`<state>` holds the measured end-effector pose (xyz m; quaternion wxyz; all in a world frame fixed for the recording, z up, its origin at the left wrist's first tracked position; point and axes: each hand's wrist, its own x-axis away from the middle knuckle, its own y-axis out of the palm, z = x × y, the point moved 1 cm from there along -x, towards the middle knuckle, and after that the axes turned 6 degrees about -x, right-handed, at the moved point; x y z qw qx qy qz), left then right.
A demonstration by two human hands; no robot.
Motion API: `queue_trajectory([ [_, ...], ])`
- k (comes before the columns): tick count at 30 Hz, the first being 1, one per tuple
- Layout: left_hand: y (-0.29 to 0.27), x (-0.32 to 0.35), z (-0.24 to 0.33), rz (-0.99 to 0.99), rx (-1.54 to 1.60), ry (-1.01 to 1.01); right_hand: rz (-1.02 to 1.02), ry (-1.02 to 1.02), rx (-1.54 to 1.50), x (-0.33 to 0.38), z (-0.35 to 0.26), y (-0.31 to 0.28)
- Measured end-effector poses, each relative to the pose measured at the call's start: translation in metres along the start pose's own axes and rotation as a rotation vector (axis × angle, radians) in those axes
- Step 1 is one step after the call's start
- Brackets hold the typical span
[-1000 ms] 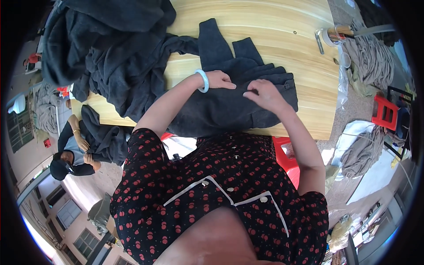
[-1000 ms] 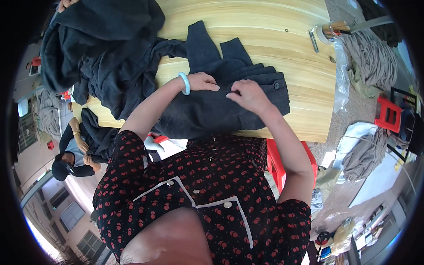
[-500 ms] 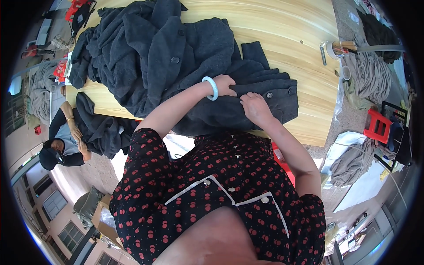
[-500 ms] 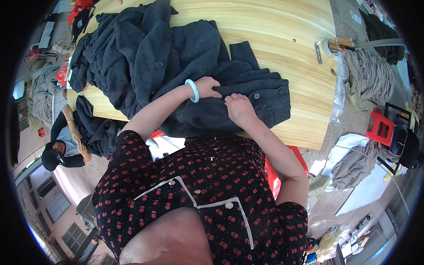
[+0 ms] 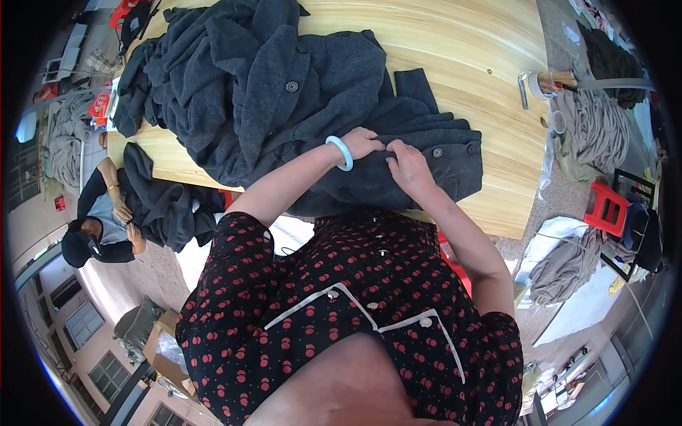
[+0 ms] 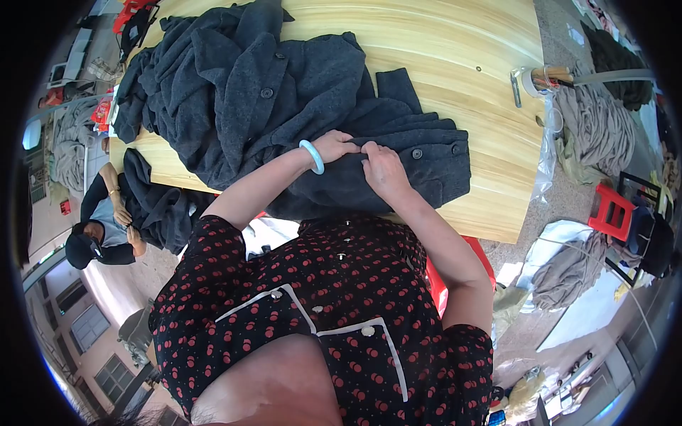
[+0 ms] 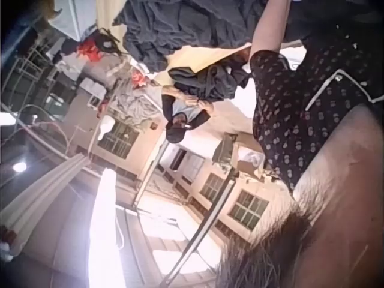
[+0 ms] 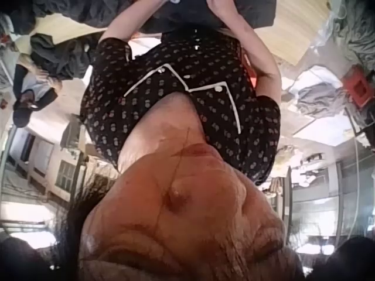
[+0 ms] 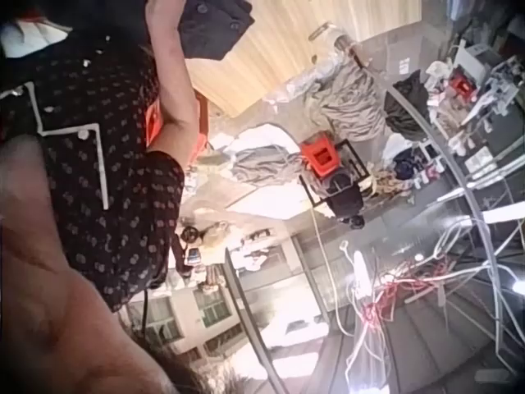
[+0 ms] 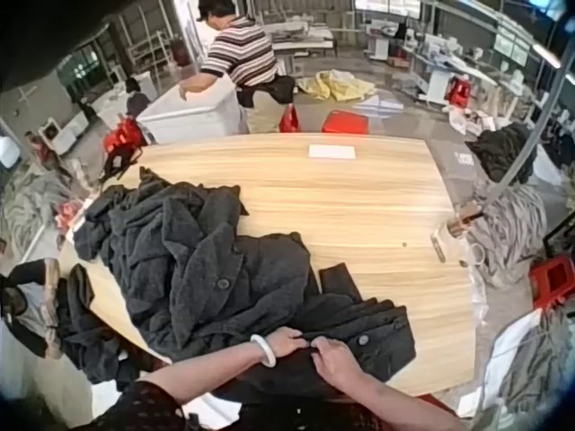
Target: Folding and inspecting black garments on a large workbench in a factory setting.
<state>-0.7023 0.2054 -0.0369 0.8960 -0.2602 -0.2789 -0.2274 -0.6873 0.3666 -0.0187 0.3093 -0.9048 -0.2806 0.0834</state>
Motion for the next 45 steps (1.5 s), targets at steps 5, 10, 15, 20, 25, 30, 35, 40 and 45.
queue_trajectory([
  [5, 0.002, -0.004, -0.004, 0.014, -0.258, 0.126, -0.012, -0.009, 0.168, 0.000, -0.001, -0.004],
  [10, 0.000, 0.014, 0.008, -0.033, -0.508, 0.269, -0.118, -0.067, 0.250, -0.003, 0.004, -0.004],
  [15, 0.014, 0.019, 0.005, 0.061, -0.546, 0.267, -0.135, -0.076, 0.177, -0.005, 0.008, -0.004],
  [20, 0.023, 0.021, 0.001, 0.166, -0.582, 0.270, -0.184, -0.063, 0.129, -0.006, 0.009, -0.004],
  [25, 0.023, 0.021, 0.000, 0.196, -0.522, 0.310, -0.162, -0.023, -0.029, -0.006, 0.013, -0.009],
  [30, 0.020, 0.023, -0.002, 0.200, -0.410, 0.368, -0.230, 0.114, -0.219, -0.009, 0.011, -0.022],
  [35, 0.008, 0.028, 0.009, 0.019, -0.205, 0.483, -0.196, 0.203, -0.337, -0.006, 0.000, -0.032],
  [40, -0.002, 0.041, 0.040, -0.064, -0.054, 0.478, -0.207, 0.110, -0.196, -0.004, -0.013, -0.066],
  [45, -0.019, 0.021, 0.014, -0.228, -0.157, 0.237, -0.242, 0.162, -0.039, 0.001, 0.009, -0.120],
])
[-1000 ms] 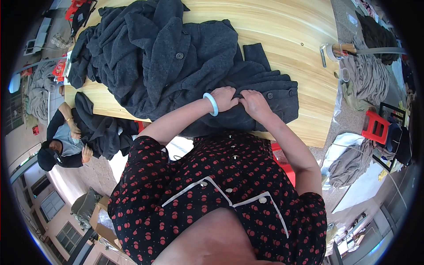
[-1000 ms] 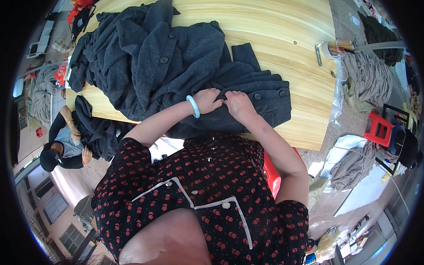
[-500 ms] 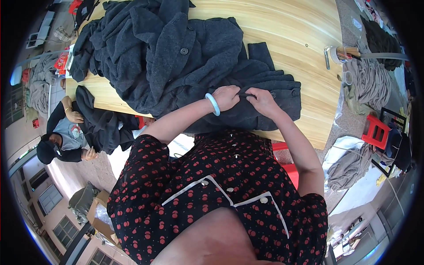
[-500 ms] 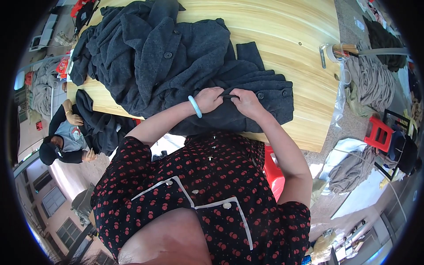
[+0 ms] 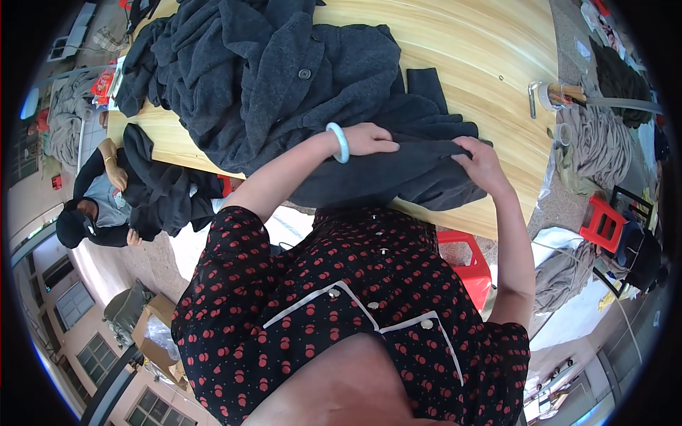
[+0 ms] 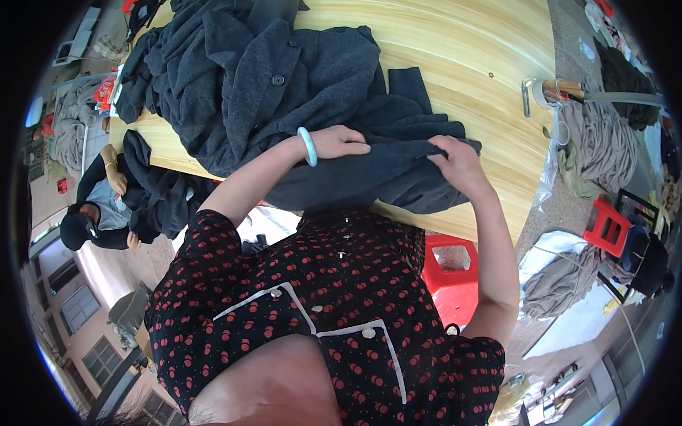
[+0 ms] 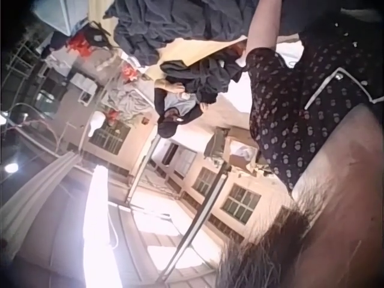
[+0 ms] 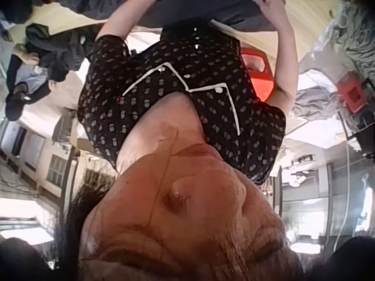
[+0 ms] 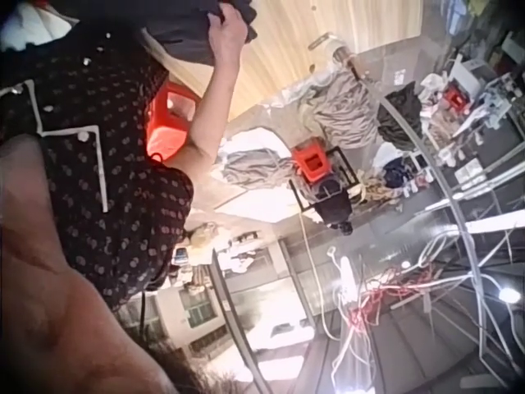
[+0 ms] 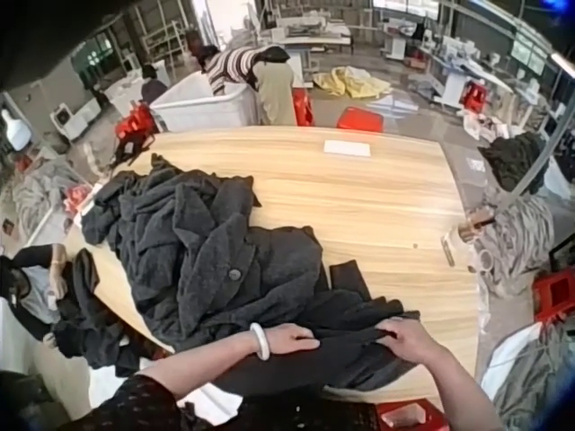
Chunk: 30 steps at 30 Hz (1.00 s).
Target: Folding and inspecting black garments on a large workbench in a factory setting.
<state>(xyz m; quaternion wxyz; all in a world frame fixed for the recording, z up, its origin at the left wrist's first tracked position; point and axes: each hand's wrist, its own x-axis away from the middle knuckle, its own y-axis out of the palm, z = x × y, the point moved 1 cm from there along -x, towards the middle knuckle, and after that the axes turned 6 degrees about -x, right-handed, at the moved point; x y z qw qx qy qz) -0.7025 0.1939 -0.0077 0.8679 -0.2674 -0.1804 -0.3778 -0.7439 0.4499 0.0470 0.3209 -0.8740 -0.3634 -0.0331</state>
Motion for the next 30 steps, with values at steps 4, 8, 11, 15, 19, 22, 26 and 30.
queue_trajectory([
  [4, 0.009, -0.001, -0.029, 0.045, -0.069, -0.051, 0.184, -0.086, 0.321, -0.007, 0.002, 0.020],
  [8, 0.007, -0.002, -0.031, 0.007, 0.030, -0.118, 0.101, -0.335, 0.219, -0.025, -0.017, 0.066],
  [11, 0.008, -0.003, -0.037, 0.025, 0.102, -0.173, 0.105, -0.435, 0.328, -0.030, -0.024, 0.094],
  [15, 0.014, -0.002, -0.043, 0.133, 0.158, -0.166, 0.060, -0.377, 0.392, -0.014, -0.024, 0.101],
  [19, 0.012, 0.005, -0.041, 0.061, -0.020, -0.089, -0.006, -0.329, 0.359, -0.009, -0.026, 0.106],
  [22, 0.019, 0.011, -0.048, 0.135, -0.111, -0.026, -0.097, -0.295, 0.403, -0.015, -0.029, 0.115],
  [26, 0.023, 0.017, -0.043, 0.233, -0.087, -0.008, -0.122, -0.343, 0.462, -0.021, -0.027, 0.129],
  [30, 0.031, 0.016, -0.045, 0.301, -0.032, -0.054, -0.032, -0.364, 0.378, -0.023, -0.034, 0.132],
])
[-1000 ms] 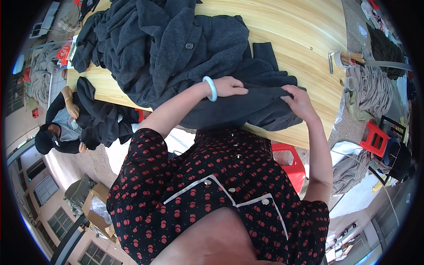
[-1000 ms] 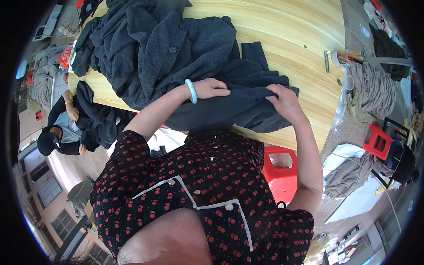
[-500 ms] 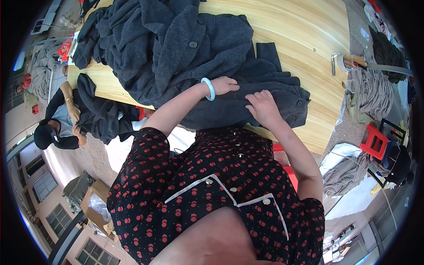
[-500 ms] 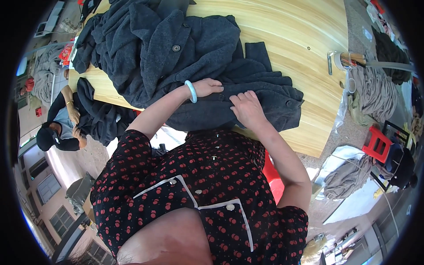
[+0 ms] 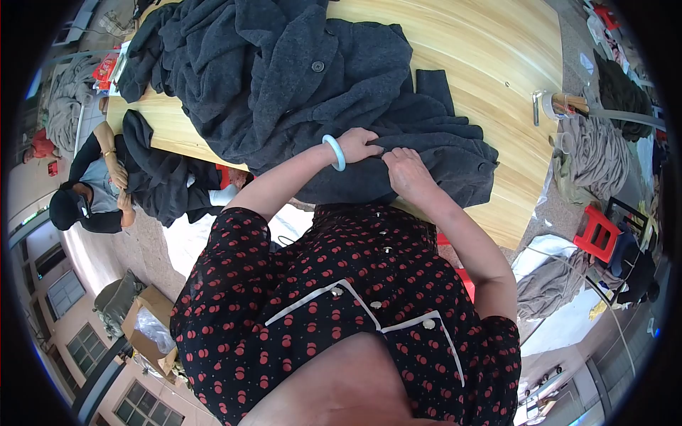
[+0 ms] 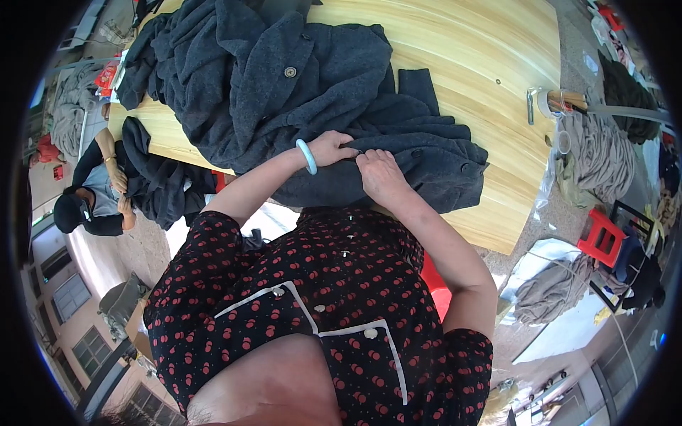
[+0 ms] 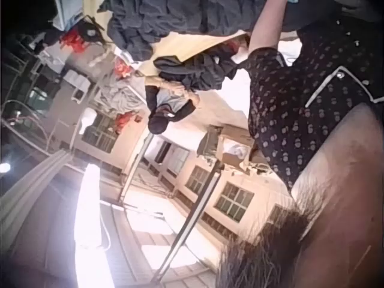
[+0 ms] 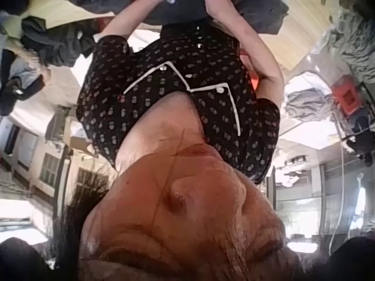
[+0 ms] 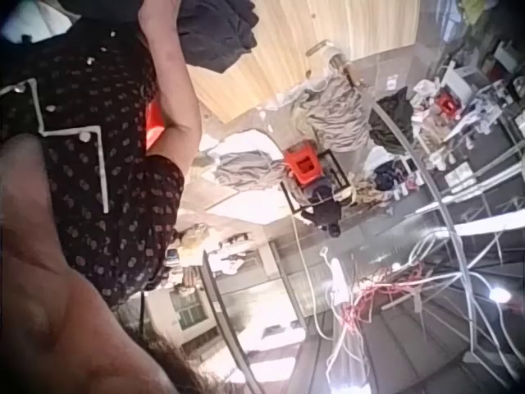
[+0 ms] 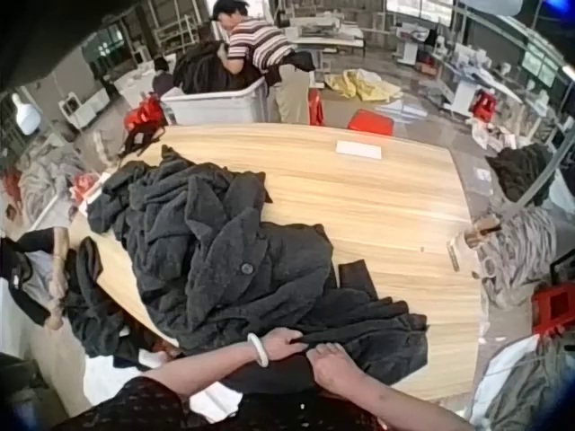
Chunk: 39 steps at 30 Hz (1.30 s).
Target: Folding and inspecting black garments on a large workbench in a factory setting.
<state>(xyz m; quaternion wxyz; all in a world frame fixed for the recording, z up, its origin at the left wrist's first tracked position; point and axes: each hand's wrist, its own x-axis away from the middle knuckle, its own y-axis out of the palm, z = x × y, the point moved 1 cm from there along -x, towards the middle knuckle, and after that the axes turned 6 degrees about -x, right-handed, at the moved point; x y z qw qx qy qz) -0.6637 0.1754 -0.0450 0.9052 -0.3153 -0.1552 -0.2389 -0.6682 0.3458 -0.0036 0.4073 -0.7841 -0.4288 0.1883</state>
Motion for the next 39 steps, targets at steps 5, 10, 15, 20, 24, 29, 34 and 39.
queue_trajectory([
  [5, -0.002, 0.004, 0.008, 0.043, 0.130, -0.043, 0.099, -0.001, -0.014, -0.005, -0.002, 0.003],
  [10, 0.002, 0.003, 0.003, 0.061, 0.280, -0.123, 0.203, 0.024, -0.024, -0.012, -0.005, 0.003],
  [15, 0.002, 0.004, 0.008, 0.084, 0.177, -0.143, 0.175, 0.071, 0.032, -0.010, 0.002, 0.000],
  [20, 0.000, 0.010, 0.012, -0.044, -0.164, 0.254, 0.117, 0.025, 0.135, -0.010, 0.007, 0.001],
  [24, -0.001, 0.012, 0.015, -0.104, -0.124, -0.043, 0.089, 0.006, 0.127, -0.012, 0.011, 0.001],
  [29, 0.011, 0.013, 0.009, 0.012, -0.082, -0.025, 0.086, 0.045, 0.050, -0.010, 0.013, 0.000],
  [34, 0.017, 0.014, 0.004, 0.022, -0.067, -0.006, 0.106, 0.068, -0.022, -0.009, 0.012, 0.003],
  [39, 0.019, 0.016, 0.012, 0.109, -0.172, 0.036, 0.102, 0.058, 0.021, -0.004, 0.010, 0.005],
])
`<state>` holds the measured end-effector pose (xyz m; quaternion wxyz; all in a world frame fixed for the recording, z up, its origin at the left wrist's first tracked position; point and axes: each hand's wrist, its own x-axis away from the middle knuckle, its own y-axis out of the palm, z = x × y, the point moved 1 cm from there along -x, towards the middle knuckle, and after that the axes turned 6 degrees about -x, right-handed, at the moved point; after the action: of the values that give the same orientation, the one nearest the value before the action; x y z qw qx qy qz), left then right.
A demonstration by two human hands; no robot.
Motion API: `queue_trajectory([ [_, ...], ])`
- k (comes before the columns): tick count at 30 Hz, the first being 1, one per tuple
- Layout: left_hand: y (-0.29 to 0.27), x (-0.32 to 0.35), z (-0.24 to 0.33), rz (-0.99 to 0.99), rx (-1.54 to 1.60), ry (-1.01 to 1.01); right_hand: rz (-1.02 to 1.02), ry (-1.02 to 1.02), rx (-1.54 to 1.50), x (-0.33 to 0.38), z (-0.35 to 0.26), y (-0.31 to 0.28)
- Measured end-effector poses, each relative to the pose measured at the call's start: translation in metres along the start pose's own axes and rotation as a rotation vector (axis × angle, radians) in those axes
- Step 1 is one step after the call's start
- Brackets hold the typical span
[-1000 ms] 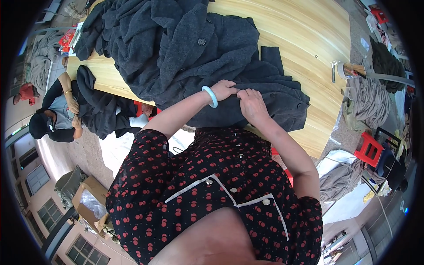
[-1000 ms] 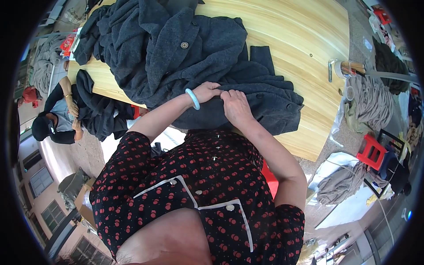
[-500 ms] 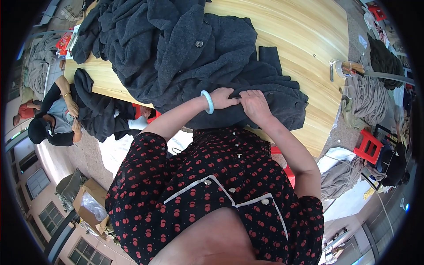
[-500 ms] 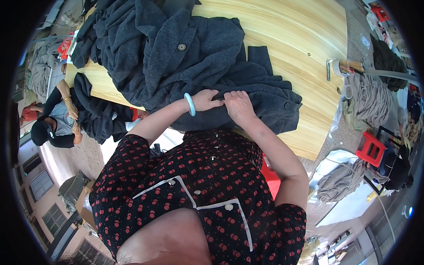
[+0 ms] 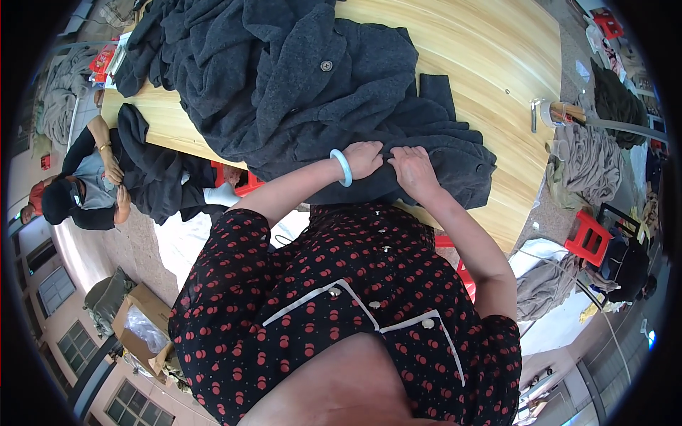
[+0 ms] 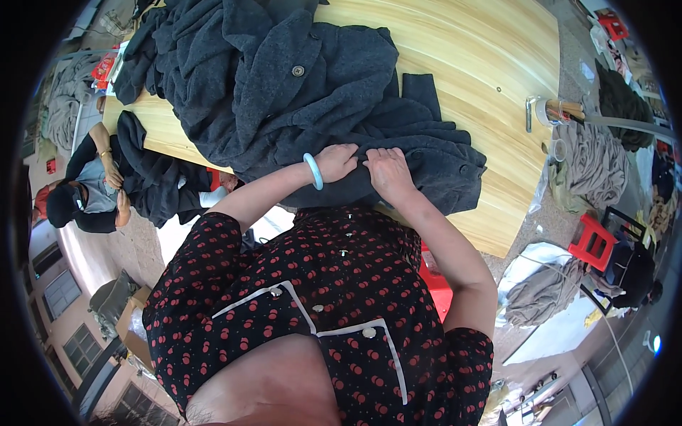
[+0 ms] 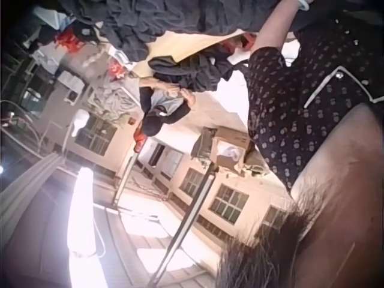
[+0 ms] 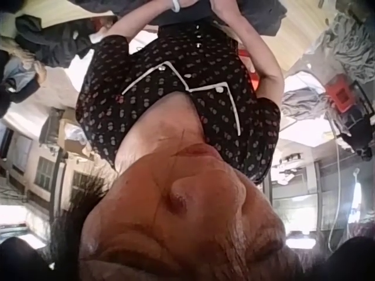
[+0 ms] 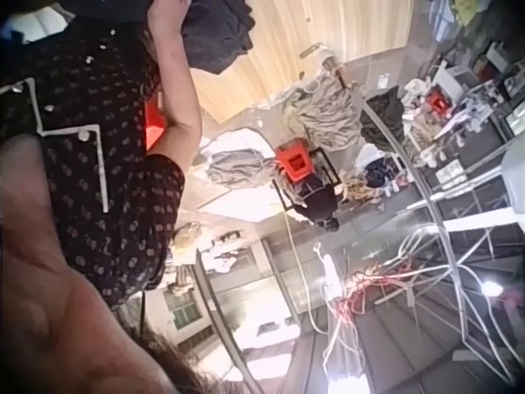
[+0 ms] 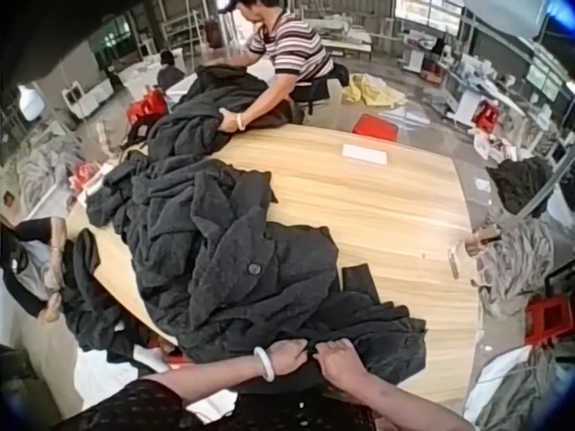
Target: Folding and inspecting black garments on a large workbench in a factory setting.
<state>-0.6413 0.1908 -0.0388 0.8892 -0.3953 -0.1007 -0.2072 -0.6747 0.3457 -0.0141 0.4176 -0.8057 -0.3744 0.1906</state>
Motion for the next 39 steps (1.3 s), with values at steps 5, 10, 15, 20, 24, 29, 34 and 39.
queue_trajectory([
  [5, -0.001, 0.003, -0.004, 0.079, 0.030, 0.070, 0.002, -0.043, -0.044, -0.002, -0.005, -0.006],
  [10, -0.008, 0.006, -0.003, 0.126, 0.111, 0.176, -0.074, 0.070, -0.309, -0.007, 0.006, -0.013],
  [15, -0.022, 0.008, -0.004, 0.010, 0.383, 0.059, 0.069, -0.006, -0.202, -0.026, 0.000, -0.033],
  [20, -0.006, 0.028, 0.003, 0.453, 0.096, 0.132, -0.598, 0.142, -0.195, -0.038, 0.009, -0.030],
  [24, 0.029, 0.086, 0.012, 1.008, 0.251, -0.468, -0.713, 0.052, -0.091, -0.029, 0.000, -0.033],
  [29, 0.057, 0.143, 0.067, 0.370, 1.748, -0.666, -0.867, 0.073, -0.542, 0.000, -0.068, -0.079],
  [34, 0.026, 0.142, 0.144, 0.515, 1.975, 0.088, -1.076, -0.426, -0.610, 0.034, -0.133, -0.125],
  [39, 0.047, 0.168, 0.170, 0.920, 1.904, 0.020, -1.268, -0.409, -0.749, 0.046, -0.129, -0.130],
])
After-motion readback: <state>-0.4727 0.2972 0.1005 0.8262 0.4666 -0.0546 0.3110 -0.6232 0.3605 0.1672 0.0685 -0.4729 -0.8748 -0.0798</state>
